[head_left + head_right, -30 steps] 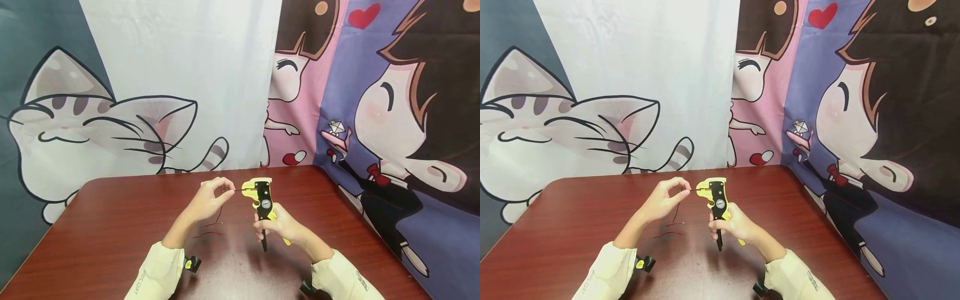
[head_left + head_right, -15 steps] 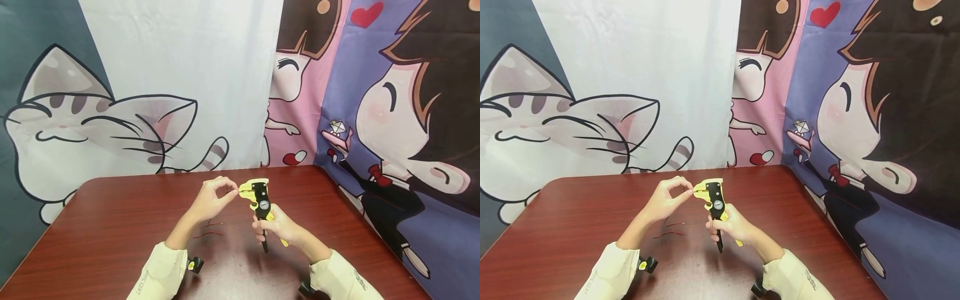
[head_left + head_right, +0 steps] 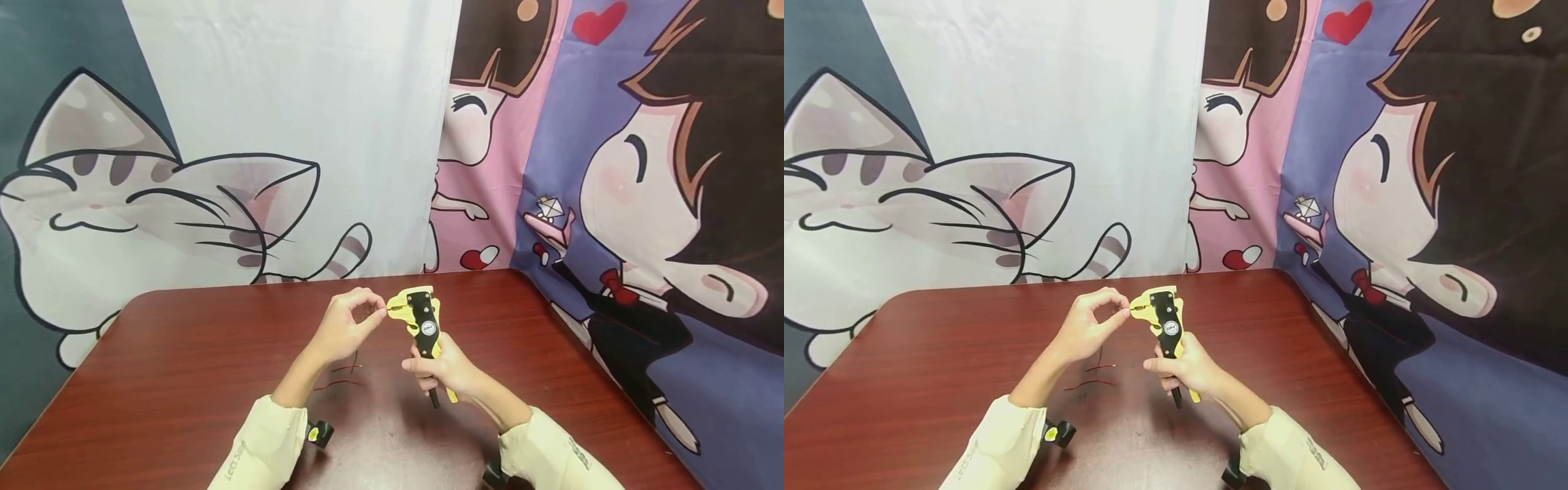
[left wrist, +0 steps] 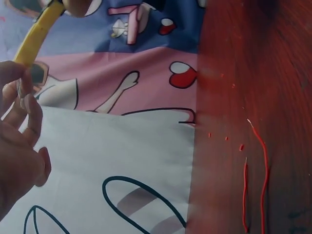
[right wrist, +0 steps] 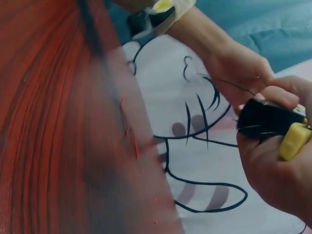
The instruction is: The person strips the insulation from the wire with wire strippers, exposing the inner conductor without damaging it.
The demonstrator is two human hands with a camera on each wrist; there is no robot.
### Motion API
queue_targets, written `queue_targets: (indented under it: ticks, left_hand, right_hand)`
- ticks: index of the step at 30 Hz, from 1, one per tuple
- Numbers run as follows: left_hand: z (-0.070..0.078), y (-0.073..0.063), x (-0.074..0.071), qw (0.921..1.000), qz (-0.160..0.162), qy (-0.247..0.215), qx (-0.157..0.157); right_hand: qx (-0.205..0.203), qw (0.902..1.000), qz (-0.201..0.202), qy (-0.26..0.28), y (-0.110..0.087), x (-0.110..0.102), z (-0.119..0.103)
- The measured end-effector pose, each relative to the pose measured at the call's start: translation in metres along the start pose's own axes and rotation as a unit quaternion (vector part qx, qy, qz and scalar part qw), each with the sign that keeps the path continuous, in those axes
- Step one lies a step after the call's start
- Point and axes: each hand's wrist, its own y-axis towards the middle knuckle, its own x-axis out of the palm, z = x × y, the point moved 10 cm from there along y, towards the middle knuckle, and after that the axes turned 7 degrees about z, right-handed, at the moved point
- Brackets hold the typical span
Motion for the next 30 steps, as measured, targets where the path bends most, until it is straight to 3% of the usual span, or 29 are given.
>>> queue_targets:
  ticks: [7,14,18,21,28,30]
  left_hand:
    - [-0.004,-0.003,-0.005,0.999,-0.001,0.043,-0.003]
    - [-0.017,-0.004,-0.013,0.9958,-0.016,0.074,-0.052]
    - [-0.028,-0.004,-0.017,0.9879,-0.045,0.121,-0.086]
    - [-0.04,-0.006,-0.019,0.9765,-0.082,0.162,-0.117]
    - [-0.078,-0.025,-0.025,0.9276,-0.174,0.257,-0.208]
    - [-0.086,-0.03,-0.027,0.9202,-0.19,0.264,-0.219]
  right_hand:
    - [-0.02,0.9994,-0.029,0.007,-0.004,0.004,-0.005]
    - [-0.01,0.9995,-0.03,-0.004,-0.008,-0.002,-0.004]
    - [0.001,0.9993,-0.035,0.008,-0.01,-0.007,-0.004]
    - [0.011,0.9991,-0.038,0.011,-0.011,-0.012,-0.002]
    - [0.025,0.9984,-0.009,-0.05,-0.009,-0.03,0.005]
    - [0.022,0.9962,0.0,-0.084,-0.008,-0.034,0.009]
